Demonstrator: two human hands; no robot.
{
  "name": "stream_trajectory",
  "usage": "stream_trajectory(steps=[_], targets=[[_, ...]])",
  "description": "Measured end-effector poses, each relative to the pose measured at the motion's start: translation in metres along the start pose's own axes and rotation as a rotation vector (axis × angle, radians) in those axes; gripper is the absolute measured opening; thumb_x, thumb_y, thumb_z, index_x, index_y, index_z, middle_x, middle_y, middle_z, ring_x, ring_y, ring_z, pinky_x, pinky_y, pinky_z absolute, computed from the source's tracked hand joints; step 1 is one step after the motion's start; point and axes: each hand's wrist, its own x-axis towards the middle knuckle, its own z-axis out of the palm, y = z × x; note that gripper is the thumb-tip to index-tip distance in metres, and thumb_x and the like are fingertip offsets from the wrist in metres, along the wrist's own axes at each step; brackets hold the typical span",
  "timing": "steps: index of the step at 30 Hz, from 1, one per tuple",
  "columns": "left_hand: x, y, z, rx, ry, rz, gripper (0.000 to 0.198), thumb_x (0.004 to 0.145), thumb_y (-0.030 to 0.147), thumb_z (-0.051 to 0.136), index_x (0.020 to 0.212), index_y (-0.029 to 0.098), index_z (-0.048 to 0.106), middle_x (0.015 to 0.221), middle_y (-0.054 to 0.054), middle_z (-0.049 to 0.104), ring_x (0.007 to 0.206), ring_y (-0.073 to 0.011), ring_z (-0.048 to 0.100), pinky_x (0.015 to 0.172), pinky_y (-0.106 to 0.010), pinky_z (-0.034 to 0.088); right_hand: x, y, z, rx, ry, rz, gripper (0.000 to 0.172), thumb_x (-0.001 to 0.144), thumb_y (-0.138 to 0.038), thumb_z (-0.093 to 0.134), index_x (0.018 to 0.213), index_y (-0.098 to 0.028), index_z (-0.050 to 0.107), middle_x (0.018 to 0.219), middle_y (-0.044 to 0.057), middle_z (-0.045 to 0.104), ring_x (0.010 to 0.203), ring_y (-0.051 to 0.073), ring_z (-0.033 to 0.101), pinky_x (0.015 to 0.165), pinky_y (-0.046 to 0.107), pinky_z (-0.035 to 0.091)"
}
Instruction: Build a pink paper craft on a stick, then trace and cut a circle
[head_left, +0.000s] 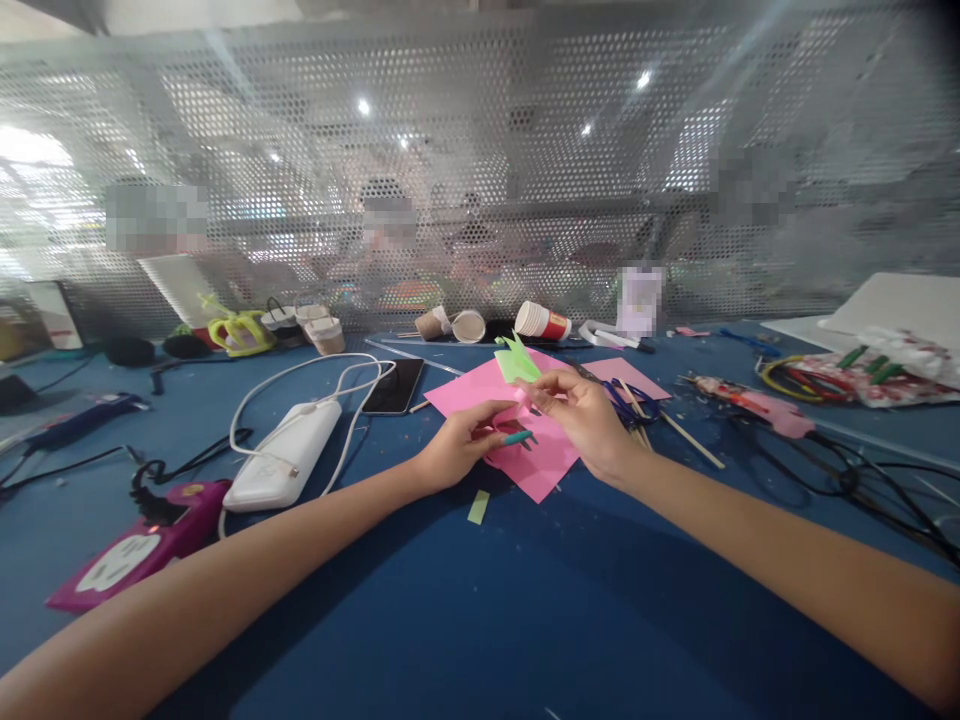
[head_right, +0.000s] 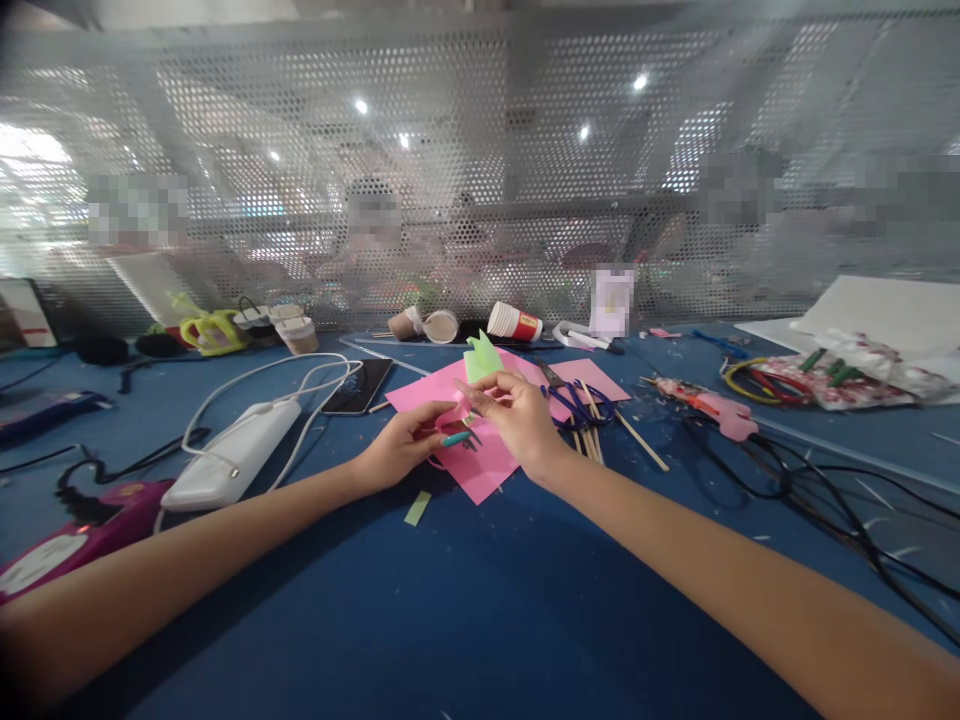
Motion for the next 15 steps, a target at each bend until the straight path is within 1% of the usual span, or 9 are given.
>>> stream_trajectory(steps=[3,6,10,15], targets=[[0.0,0.0,-0.0003,0.009,-0.001,-0.002,0.042,0.082,0.029,0.063,0.121,0.019,0.054,0.112,-0.011,0.066,0.104,-0.0231,0.064,0.083,-0.037,0.055,-0.0002,0.0014,0.001,0.044,-0.003,0.025,0.028,0.071,-0.047,0.07,0.069,-0.02,0.063,0.072,0.001,0.061,0.068,0.015,0.056,0.073,0.037,0.049],[0.0,-0.0025,-0.001,-0.026,-0.014,0.006,0.044,0.082,0.03,0.063,0.123,0.018,0.053,0.113,-0.012,0.065,0.105,-0.0237,0.064,0.083,-0.037,0.055,-0.0004,-0.0013,0.0,0.007,-0.036,0.006,0.027,0.071,-0.047,0.07,0.071,-0.02,0.064,0.074,0.002,0.061,0.07,0.016,0.057,0.074,0.037,0.049],[0.0002,-0.0055,-0.0018,-0.027,-0.016,0.006,0.047,0.084,0.032,0.06,0.127,0.017,0.049,0.118,-0.014,0.062,0.103,-0.0227,0.063,0.085,-0.038,0.054,-0.001,-0.0052,-0.0031,-0.15,-0.103,-0.103,0.028,0.076,-0.049,0.066,0.075,-0.022,0.068,0.083,0.004,0.059,0.082,0.018,0.058,0.079,0.039,0.048],[0.0,0.0004,-0.0008,-0.008,-0.012,0.038,0.048,0.083,0.034,0.061,0.127,0.019,0.049,0.122,-0.013,0.059,0.104,-0.0224,0.061,0.088,-0.039,0.052,-0.0032,-0.0039,-0.0044,-0.295,-0.057,-0.231,0.026,0.078,-0.05,0.065,0.078,-0.024,0.069,0.088,0.005,0.056,0.089,0.021,0.056,0.081,0.043,0.048]])
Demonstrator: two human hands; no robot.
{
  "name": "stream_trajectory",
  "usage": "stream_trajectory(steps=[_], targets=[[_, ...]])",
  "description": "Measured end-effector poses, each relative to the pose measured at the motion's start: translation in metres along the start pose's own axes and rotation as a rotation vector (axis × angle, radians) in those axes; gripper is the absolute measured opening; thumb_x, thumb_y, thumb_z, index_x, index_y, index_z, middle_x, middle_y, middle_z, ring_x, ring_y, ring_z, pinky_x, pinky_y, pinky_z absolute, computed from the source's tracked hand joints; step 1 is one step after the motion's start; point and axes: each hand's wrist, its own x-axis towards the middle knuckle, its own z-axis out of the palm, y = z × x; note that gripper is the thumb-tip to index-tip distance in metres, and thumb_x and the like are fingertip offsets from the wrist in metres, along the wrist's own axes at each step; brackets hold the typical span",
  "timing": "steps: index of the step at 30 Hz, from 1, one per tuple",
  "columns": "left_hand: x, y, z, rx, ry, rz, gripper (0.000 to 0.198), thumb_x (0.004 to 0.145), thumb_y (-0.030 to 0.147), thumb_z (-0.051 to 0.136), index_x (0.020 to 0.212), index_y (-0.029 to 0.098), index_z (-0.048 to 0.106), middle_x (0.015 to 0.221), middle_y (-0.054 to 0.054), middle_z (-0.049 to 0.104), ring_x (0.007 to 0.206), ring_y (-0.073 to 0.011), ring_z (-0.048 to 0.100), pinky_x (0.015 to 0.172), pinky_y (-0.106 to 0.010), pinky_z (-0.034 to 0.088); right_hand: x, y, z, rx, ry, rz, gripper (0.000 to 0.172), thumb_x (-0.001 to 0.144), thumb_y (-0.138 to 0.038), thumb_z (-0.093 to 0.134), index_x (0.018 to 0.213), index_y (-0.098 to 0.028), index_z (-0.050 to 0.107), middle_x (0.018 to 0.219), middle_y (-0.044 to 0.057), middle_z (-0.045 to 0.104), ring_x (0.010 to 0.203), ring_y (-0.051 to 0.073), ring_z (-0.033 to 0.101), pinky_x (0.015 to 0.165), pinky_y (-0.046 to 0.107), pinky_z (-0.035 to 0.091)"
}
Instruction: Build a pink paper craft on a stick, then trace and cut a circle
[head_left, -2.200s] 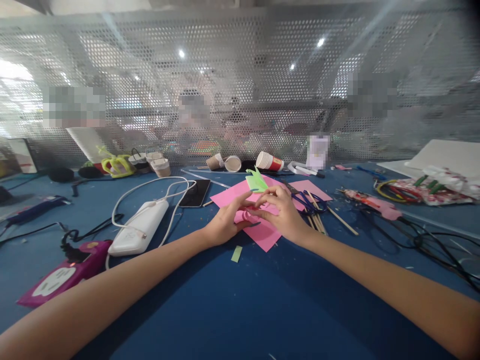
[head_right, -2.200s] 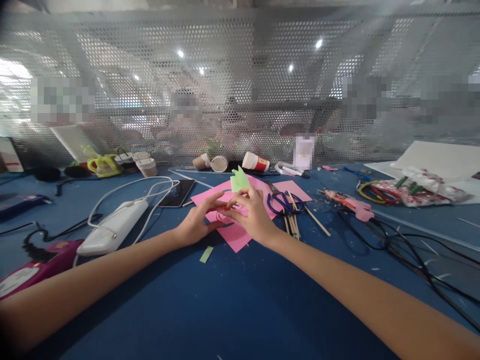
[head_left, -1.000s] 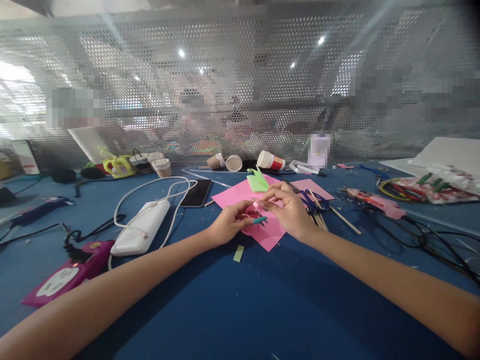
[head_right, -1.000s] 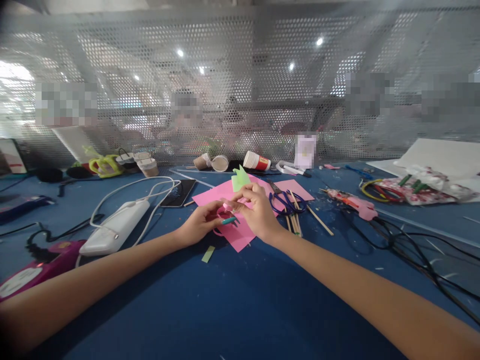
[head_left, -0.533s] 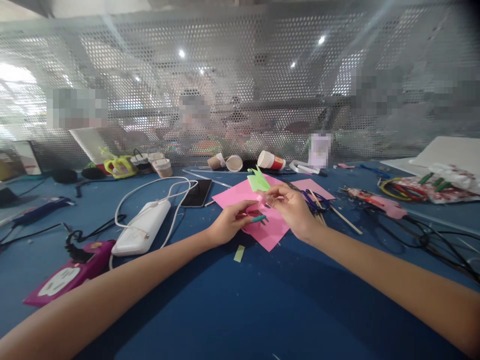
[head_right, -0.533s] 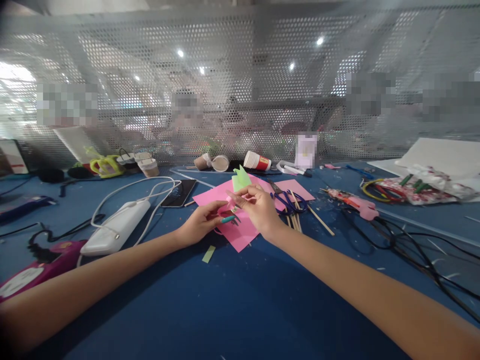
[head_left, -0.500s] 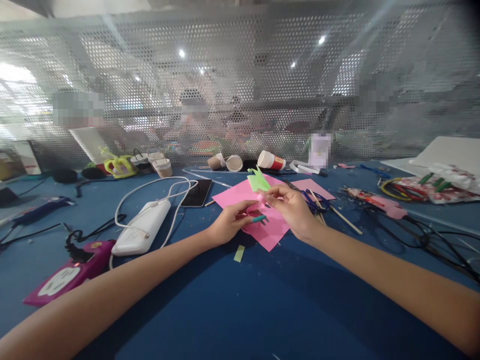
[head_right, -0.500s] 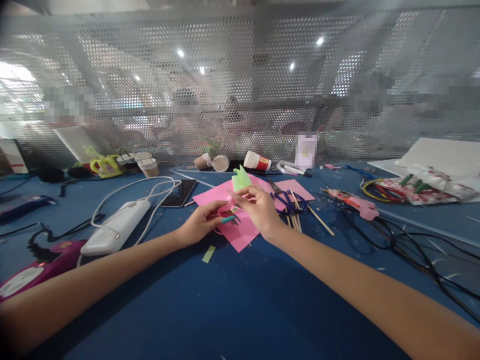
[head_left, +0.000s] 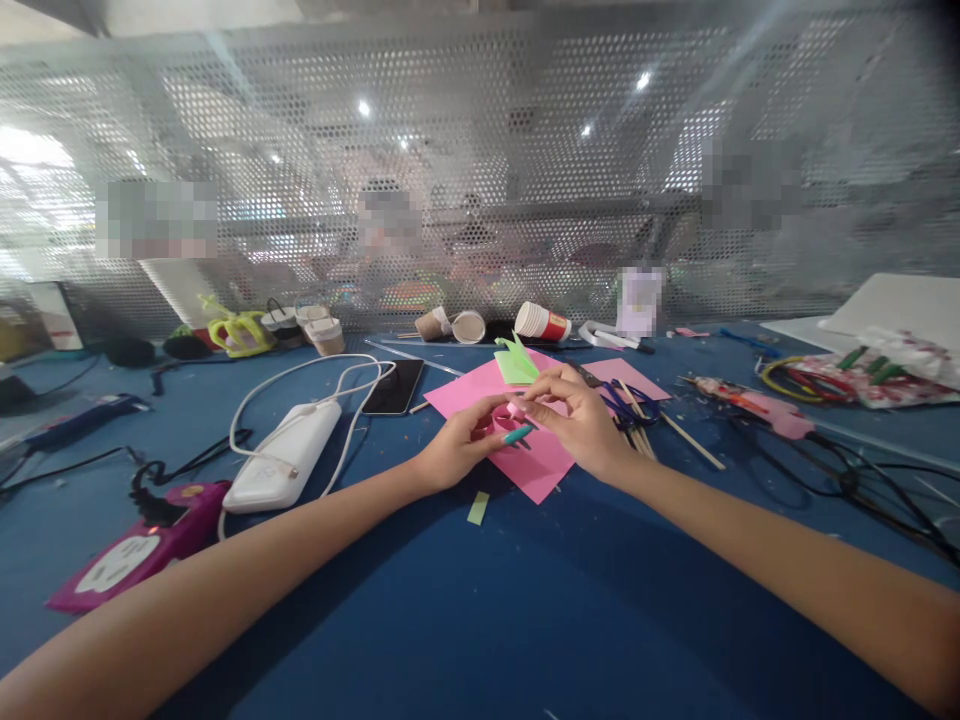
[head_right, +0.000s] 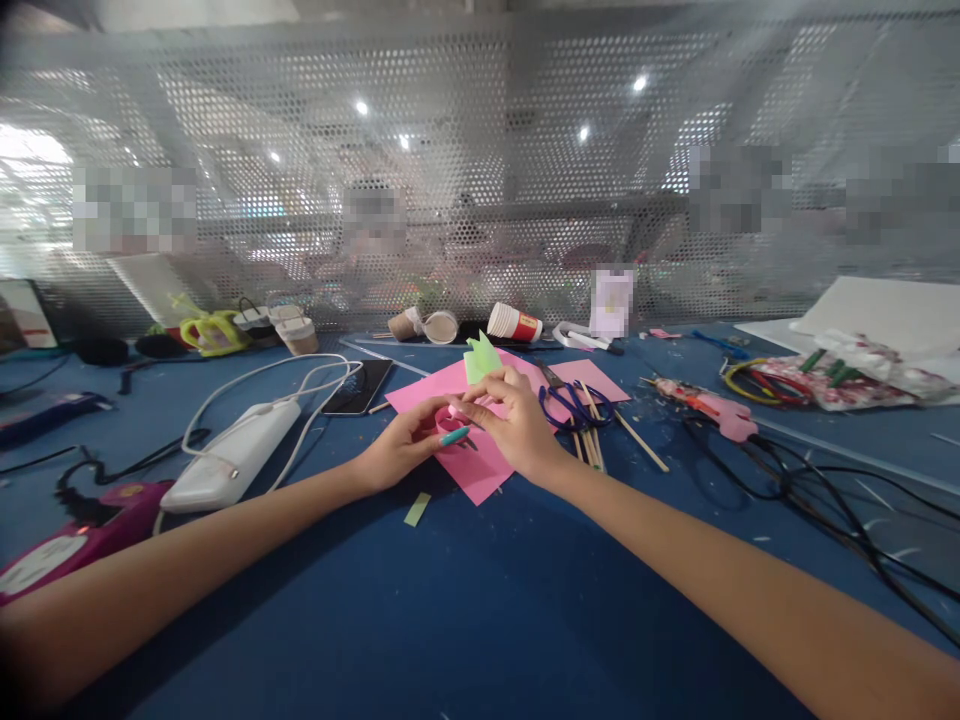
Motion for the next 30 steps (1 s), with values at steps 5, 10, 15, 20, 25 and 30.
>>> stream_trajectory(steps=[5,10,15,20,25,30], targets=[[-0.001,0.005,0.001,-0.068,-0.011,-0.013,0.061,0.077,0.03,0.069,0.132,0.025,0.043,0.128,-0.012,0.052,0.103,-0.0221,0.061,0.084,-0.038,0.054,-0.002,0.001,0.001,-0.061,0.028,-0.056,0.024,0.08,-0.049,0.063,0.08,-0.026,0.069,0.087,0.004,0.054,0.092,0.022,0.054,0.087,0.046,0.045],[-0.001,0.005,0.001,-0.011,-0.02,-0.04,0.07,0.07,0.022,0.073,0.133,0.023,0.042,0.116,-0.011,0.057,0.084,-0.017,0.065,0.071,-0.032,0.056,-0.002,0.003,0.001,-0.186,0.074,-0.118,0.021,0.08,-0.047,0.064,0.078,-0.027,0.068,0.087,0.004,0.053,0.093,0.023,0.053,0.091,0.048,0.04],[0.0,0.009,0.001,0.16,-0.038,-0.069,0.053,0.075,0.026,0.068,0.124,0.017,0.05,0.095,-0.006,0.062,0.07,-0.0109,0.057,0.06,-0.025,0.051,-0.003,0.002,0.001,-0.29,0.052,-0.182,0.021,0.082,-0.046,0.062,0.076,-0.027,0.067,0.088,0.004,0.054,0.095,0.025,0.052,0.091,0.048,0.036],[-0.001,0.011,0.001,0.203,-0.062,-0.047,0.04,0.076,0.027,0.067,0.113,0.017,0.055,0.105,-0.008,0.059,0.069,-0.0098,0.052,0.062,-0.026,0.049,-0.005,0.003,0.001,-0.31,0.005,-0.217,0.019,0.084,-0.043,0.06,0.077,-0.027,0.067,0.09,0.005,0.056,0.096,0.025,0.051,0.091,0.047,0.035],[0.0,0.012,0.001,0.24,-0.084,-0.008,0.028,0.08,0.027,0.063,0.105,0.016,0.057,0.098,-0.006,0.057,0.072,-0.0108,0.051,0.063,-0.025,0.047,-0.004,0.004,0.001,-0.337,0.006,-0.233,0.017,0.084,-0.041,0.061,0.077,-0.027,0.068,0.091,0.006,0.057,0.096,0.025,0.051,0.09,0.047,0.036],[0.0,0.014,0.0,0.278,-0.115,0.005,0.027,0.081,0.027,0.06,0.106,0.016,0.057,0.093,-0.003,0.053,0.071,-0.0101,0.05,0.063,-0.025,0.046,-0.003,0.002,0.0,-0.356,0.024,-0.274,0.017,0.087,-0.036,0.059,0.077,-0.025,0.068,0.09,0.005,0.058,0.094,0.023,0.052,0.089,0.046,0.037]])
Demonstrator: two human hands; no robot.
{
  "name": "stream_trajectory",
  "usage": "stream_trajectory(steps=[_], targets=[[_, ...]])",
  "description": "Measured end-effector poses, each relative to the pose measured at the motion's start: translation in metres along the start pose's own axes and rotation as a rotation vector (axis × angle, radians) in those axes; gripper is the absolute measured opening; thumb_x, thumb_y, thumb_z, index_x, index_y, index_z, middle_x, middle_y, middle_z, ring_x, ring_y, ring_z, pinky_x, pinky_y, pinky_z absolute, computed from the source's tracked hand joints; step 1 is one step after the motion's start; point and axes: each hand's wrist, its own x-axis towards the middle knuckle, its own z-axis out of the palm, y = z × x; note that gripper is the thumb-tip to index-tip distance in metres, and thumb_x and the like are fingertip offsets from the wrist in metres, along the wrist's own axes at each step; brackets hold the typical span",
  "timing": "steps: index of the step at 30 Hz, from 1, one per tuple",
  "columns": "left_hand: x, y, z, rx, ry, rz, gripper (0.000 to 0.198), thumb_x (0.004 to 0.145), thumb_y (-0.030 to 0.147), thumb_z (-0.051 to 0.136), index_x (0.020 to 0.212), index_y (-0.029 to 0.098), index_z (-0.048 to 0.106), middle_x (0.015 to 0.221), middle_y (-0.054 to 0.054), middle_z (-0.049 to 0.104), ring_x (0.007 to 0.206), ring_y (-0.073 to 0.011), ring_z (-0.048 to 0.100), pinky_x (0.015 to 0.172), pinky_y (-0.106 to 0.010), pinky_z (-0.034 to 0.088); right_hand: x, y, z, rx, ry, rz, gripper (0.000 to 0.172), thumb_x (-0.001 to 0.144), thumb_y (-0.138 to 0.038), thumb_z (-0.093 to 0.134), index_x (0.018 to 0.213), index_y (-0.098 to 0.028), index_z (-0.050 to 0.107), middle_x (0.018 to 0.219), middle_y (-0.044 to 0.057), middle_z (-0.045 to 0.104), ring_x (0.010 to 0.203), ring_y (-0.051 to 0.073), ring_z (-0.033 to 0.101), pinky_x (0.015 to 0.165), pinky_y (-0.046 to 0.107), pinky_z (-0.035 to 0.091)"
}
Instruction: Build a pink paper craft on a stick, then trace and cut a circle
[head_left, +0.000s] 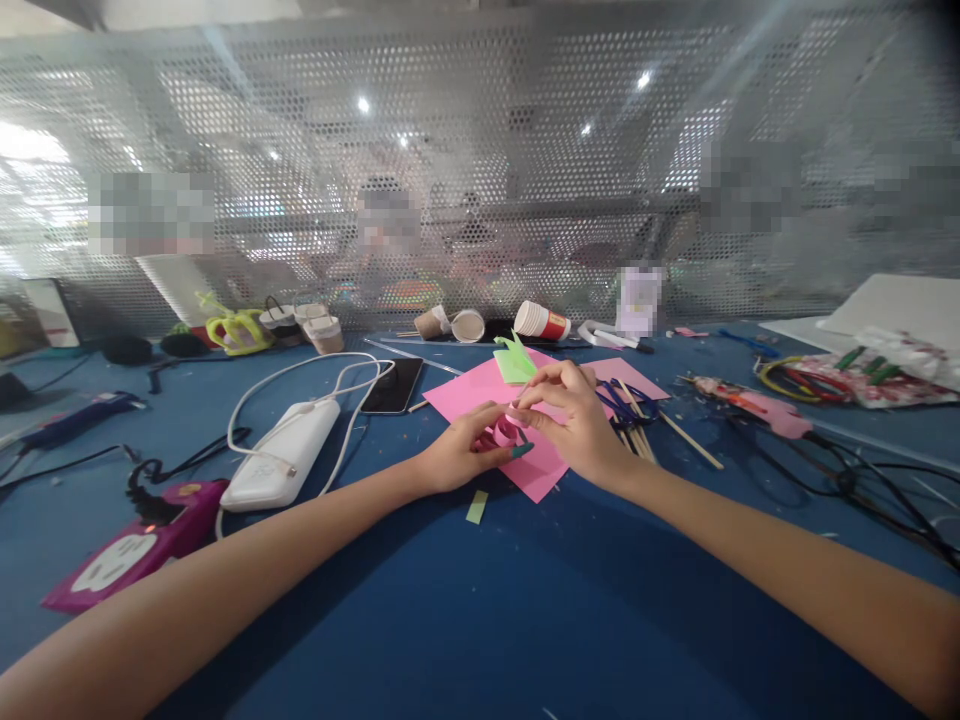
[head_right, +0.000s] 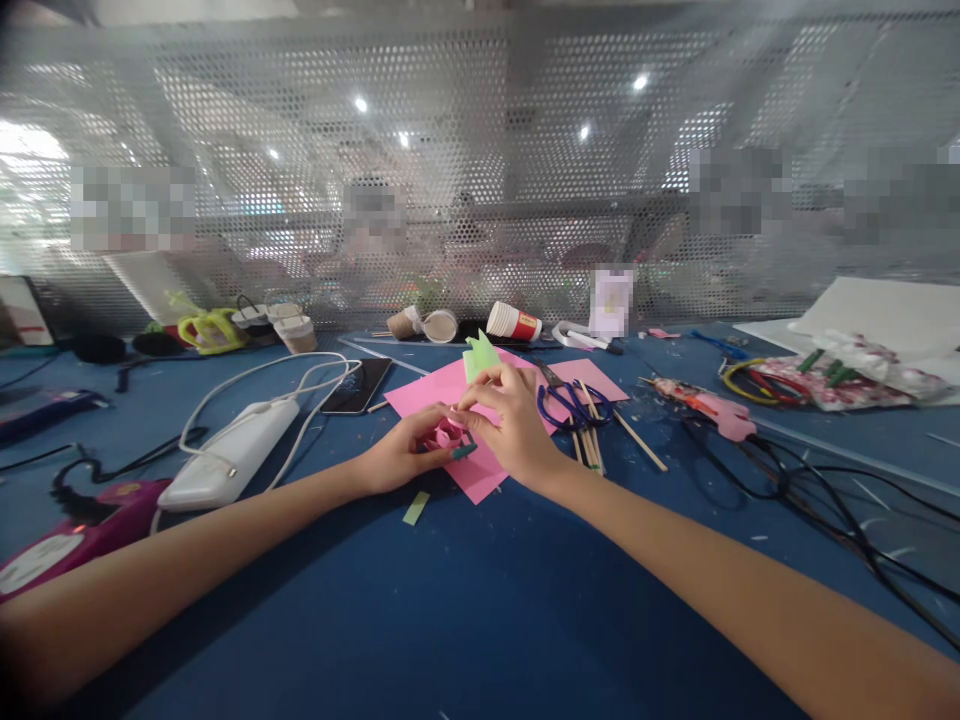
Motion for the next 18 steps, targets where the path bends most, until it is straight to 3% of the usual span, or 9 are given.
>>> stream_trajectory(steps=[18], targets=[[-0.001,-0.001,-0.001,0.034,-0.005,0.011,0.024,0.081,0.028,0.06,0.1,0.014,0.06,0.093,-0.005,0.053,0.071,-0.011,0.049,0.062,-0.025,0.044,0.003,-0.012,-0.005,0.043,0.097,-0.126,0.015,0.086,-0.033,0.061,0.075,-0.023,0.067,0.088,0.005,0.055,0.09,0.021,0.052,0.083,0.044,0.042]])
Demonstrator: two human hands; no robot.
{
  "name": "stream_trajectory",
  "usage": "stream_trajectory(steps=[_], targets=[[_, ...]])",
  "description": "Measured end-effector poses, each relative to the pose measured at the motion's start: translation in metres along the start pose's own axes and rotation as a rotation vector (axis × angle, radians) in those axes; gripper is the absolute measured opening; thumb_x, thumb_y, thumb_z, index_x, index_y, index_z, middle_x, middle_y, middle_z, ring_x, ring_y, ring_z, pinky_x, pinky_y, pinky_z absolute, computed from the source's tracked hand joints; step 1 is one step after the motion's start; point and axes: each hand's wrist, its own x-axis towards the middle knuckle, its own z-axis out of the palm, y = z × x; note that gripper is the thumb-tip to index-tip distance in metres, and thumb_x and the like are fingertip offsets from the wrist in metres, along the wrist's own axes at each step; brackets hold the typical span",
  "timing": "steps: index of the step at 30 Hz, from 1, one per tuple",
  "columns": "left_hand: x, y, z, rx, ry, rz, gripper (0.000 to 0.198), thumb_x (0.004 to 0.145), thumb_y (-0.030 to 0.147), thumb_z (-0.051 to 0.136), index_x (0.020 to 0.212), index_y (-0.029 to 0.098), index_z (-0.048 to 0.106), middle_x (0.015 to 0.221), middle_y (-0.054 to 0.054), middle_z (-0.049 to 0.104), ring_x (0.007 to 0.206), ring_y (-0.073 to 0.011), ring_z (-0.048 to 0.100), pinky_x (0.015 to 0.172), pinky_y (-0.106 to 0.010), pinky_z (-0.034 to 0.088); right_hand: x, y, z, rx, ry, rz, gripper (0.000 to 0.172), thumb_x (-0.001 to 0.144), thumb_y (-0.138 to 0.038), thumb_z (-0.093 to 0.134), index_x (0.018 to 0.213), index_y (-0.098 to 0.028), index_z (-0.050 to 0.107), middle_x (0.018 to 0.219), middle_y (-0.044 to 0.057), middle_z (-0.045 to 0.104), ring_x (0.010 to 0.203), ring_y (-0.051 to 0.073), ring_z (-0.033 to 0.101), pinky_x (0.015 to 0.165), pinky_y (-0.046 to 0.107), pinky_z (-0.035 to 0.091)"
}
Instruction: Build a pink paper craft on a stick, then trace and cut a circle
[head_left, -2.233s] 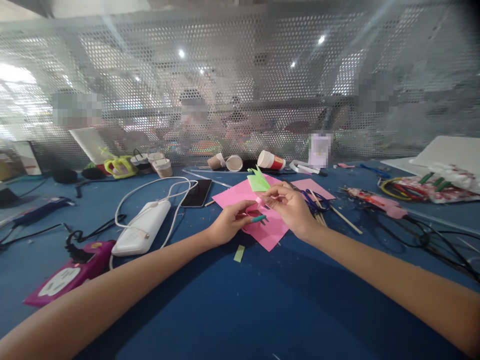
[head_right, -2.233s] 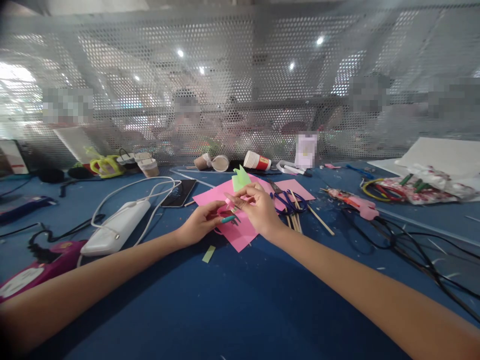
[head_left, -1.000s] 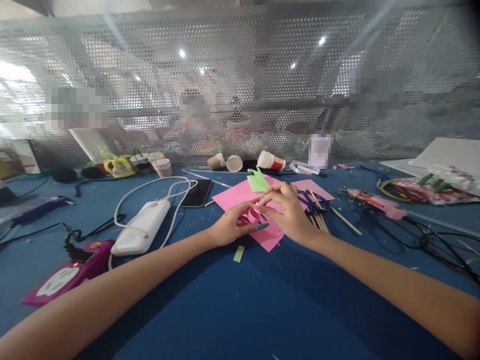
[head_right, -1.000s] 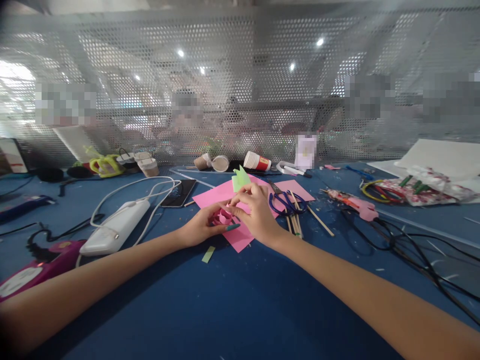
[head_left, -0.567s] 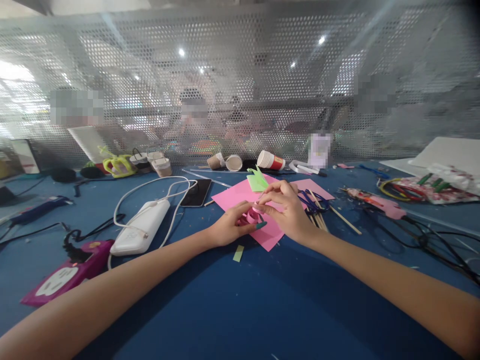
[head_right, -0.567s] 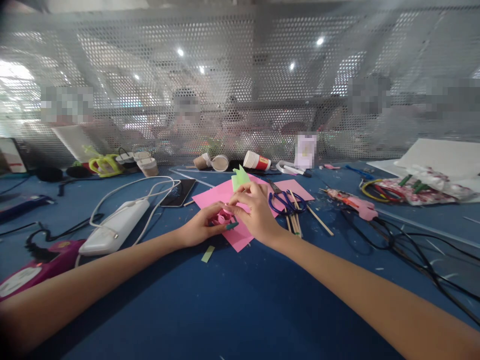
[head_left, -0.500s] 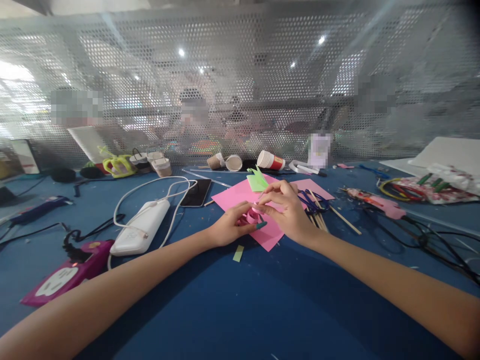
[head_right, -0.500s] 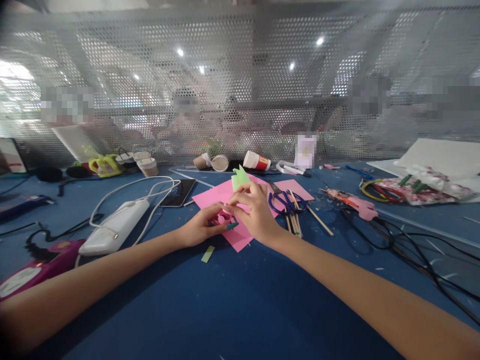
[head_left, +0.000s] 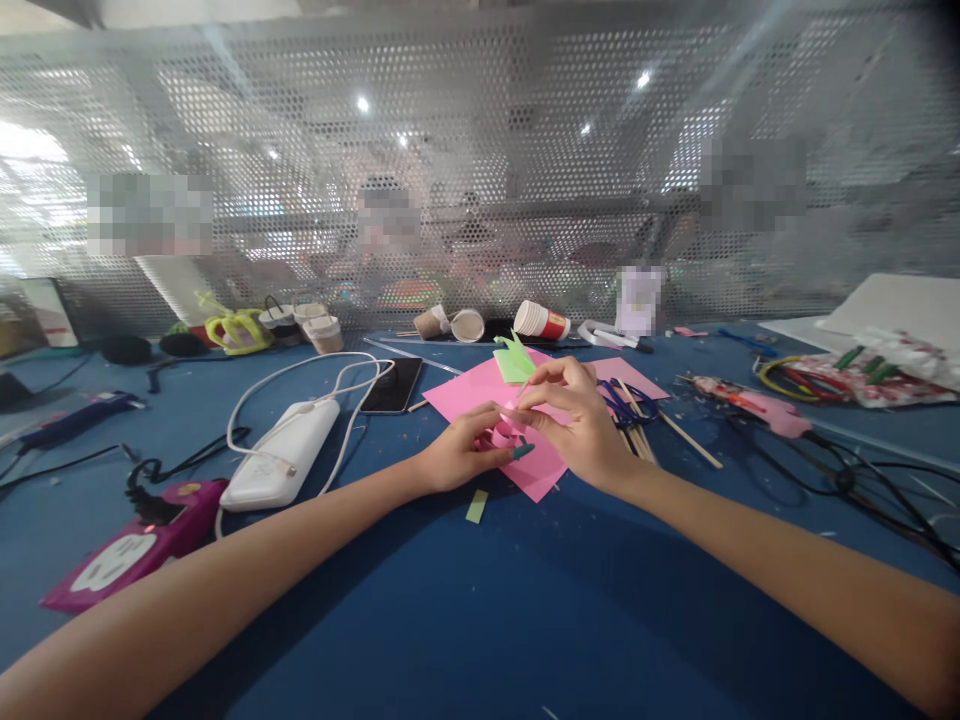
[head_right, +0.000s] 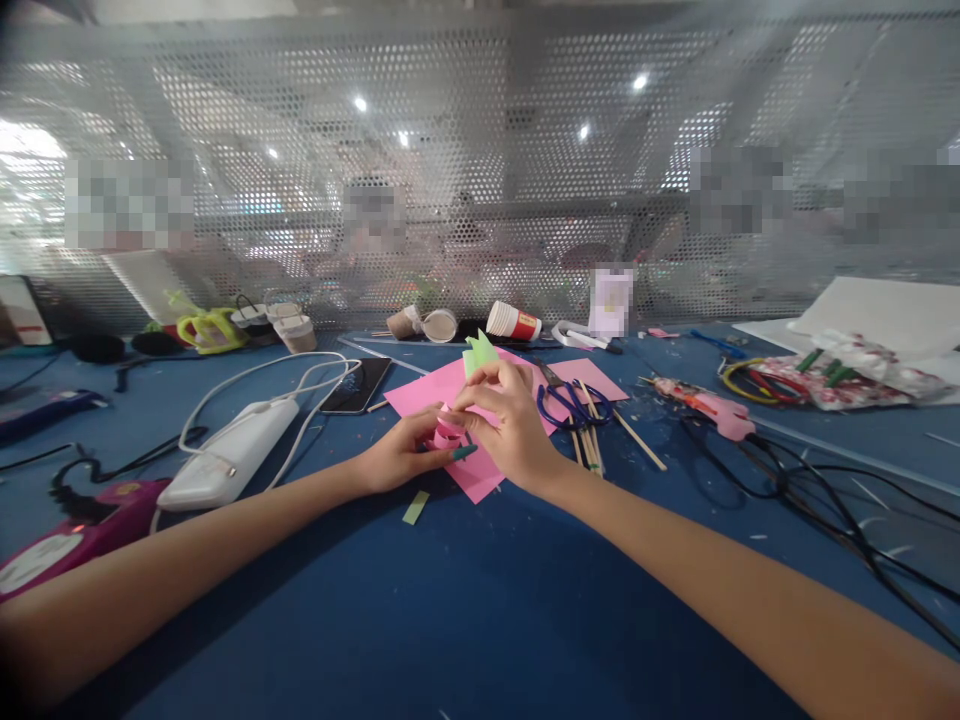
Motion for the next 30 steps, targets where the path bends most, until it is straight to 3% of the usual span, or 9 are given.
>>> stream_trajectory(steps=[7,13,21,26,30], targets=[[0.0,-0.005,0.003,-0.078,0.015,-0.006,0.03,0.082,0.028,0.059,0.108,0.014,0.058,0.095,-0.005,0.054,0.069,-0.0092,0.049,0.06,-0.023,0.044,0.002,-0.002,-0.002,-0.01,-0.006,-0.015,0.014,0.086,-0.031,0.062,0.075,-0.024,0.067,0.087,0.005,0.057,0.088,0.021,0.053,0.082,0.043,0.042],[0.001,-0.012,0.006,-0.314,0.062,-0.031,0.056,0.078,0.03,0.065,0.13,0.019,0.045,0.115,-0.009,0.056,0.083,-0.0129,0.056,0.067,-0.025,0.047,0.001,0.003,-0.002,-0.032,-0.056,-0.036,0.013,0.085,-0.032,0.063,0.076,-0.024,0.068,0.088,0.004,0.058,0.09,0.021,0.052,0.084,0.042,0.039],[-0.002,-0.008,0.005,-0.303,-0.003,-0.06,0.063,0.08,0.025,0.064,0.136,0.016,0.036,0.104,-0.009,0.061,0.084,-0.0145,0.058,0.073,-0.029,0.049,-0.002,0.009,-0.001,-0.127,-0.141,-0.083,0.013,0.084,-0.032,0.063,0.076,-0.024,0.069,0.096,0.006,0.059,0.096,0.022,0.047,0.086,0.041,0.035],[-0.003,-0.003,0.003,-0.233,-0.029,-0.084,0.067,0.08,0.027,0.064,0.139,0.016,0.033,0.089,-0.005,0.061,0.07,-0.011,0.056,0.064,-0.025,0.048,-0.001,0.01,-0.004,-0.207,-0.132,-0.189,0.015,0.086,-0.029,0.061,0.075,-0.023,0.07,0.097,0.007,0.059,0.095,0.024,0.044,0.085,0.041,0.035],[-0.003,-0.003,0.003,-0.282,-0.048,-0.121,0.067,0.078,0.032,0.066,0.136,0.015,0.038,0.079,-0.002,0.059,0.061,-0.0082,0.052,0.055,-0.021,0.044,-0.001,0.012,-0.004,-0.241,-0.07,-0.178,0.017,0.088,-0.029,0.058,0.078,-0.024,0.071,0.097,0.009,0.059,0.095,0.025,0.044,0.082,0.043,0.037]])
